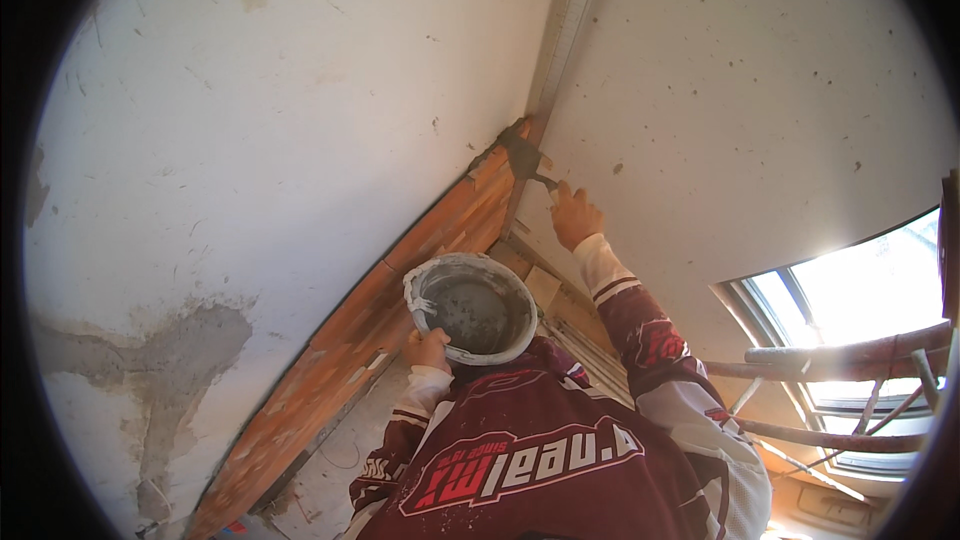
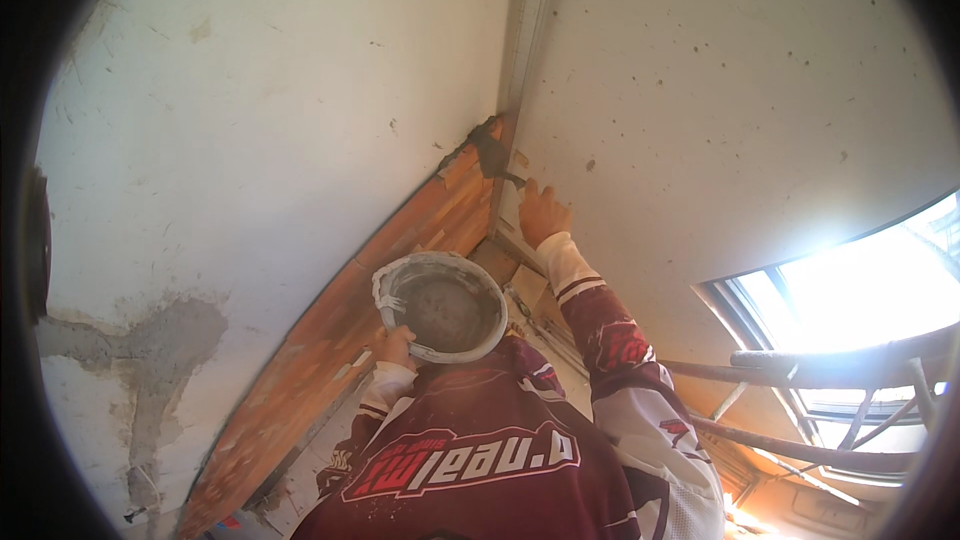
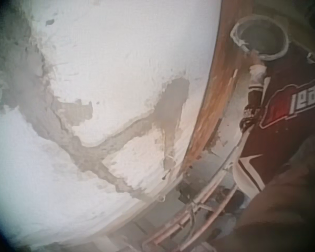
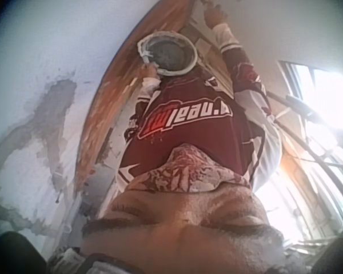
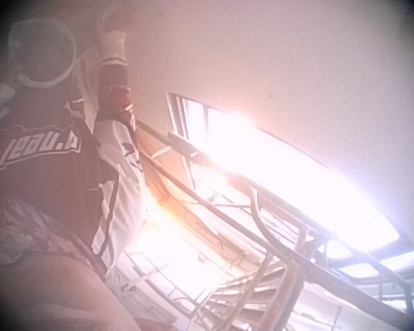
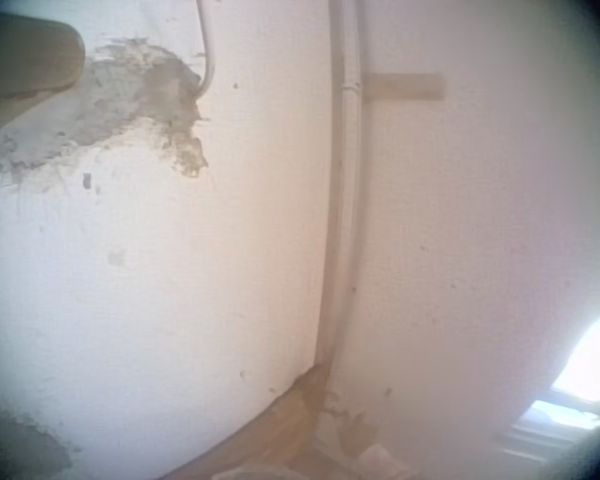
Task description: The person scoops plaster from a bucket using a trowel and applies it to the upper section of a wall where tiles meet the ceiling. They repeatedly smooth the plaster along the edge and corners, occasionally dipping the trowel back into the bucket to gather more material.
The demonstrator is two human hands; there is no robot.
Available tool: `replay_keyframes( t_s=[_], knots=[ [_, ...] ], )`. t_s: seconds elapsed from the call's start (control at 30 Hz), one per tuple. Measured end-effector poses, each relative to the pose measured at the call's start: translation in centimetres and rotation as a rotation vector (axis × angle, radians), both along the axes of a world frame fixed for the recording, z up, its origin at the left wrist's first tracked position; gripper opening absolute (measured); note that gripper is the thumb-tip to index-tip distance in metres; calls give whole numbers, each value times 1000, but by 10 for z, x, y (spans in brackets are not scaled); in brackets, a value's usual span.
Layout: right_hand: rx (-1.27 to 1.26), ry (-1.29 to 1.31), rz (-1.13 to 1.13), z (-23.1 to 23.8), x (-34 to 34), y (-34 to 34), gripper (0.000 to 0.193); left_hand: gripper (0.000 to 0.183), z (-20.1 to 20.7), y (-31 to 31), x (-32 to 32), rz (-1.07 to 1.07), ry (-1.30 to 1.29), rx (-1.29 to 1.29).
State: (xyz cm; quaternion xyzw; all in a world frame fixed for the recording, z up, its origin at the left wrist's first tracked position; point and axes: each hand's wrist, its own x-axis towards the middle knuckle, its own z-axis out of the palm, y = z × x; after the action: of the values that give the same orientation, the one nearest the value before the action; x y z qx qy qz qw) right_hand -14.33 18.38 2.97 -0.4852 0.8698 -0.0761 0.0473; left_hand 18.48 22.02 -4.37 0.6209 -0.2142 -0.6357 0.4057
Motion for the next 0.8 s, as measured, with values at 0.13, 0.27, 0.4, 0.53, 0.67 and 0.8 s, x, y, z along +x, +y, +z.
replay_keyframes(
  t_s=[0.13, 0.27, 0.4, 0.53, 0.67, 0.8],
  knots=[
    [17, -69, 6, 3, 7, 6, 49, 19, -4, -1, 0, -14, -1, -13],
    [-13, -112, 69, 8, 18, 16, 47, 17, 7, 2, -4, 16, 6, -21],
    [-19, -204, 68, 22, 26, 21, 48, 12, 11, 5, -5, 22, -31, -75],
    [-31, -234, 50, 23, 21, 26, 51, 10, 13, 6, -4, -18, -130, -101],
    [-15, -158, -8, 17, 5, 21, 53, 9, 17, 9, -8, 46, -53, -98],
    [12, -59, -47, 18, -22, 7, 51, 10, 12, 10, -4, 21, -80, -91]
  ],
)
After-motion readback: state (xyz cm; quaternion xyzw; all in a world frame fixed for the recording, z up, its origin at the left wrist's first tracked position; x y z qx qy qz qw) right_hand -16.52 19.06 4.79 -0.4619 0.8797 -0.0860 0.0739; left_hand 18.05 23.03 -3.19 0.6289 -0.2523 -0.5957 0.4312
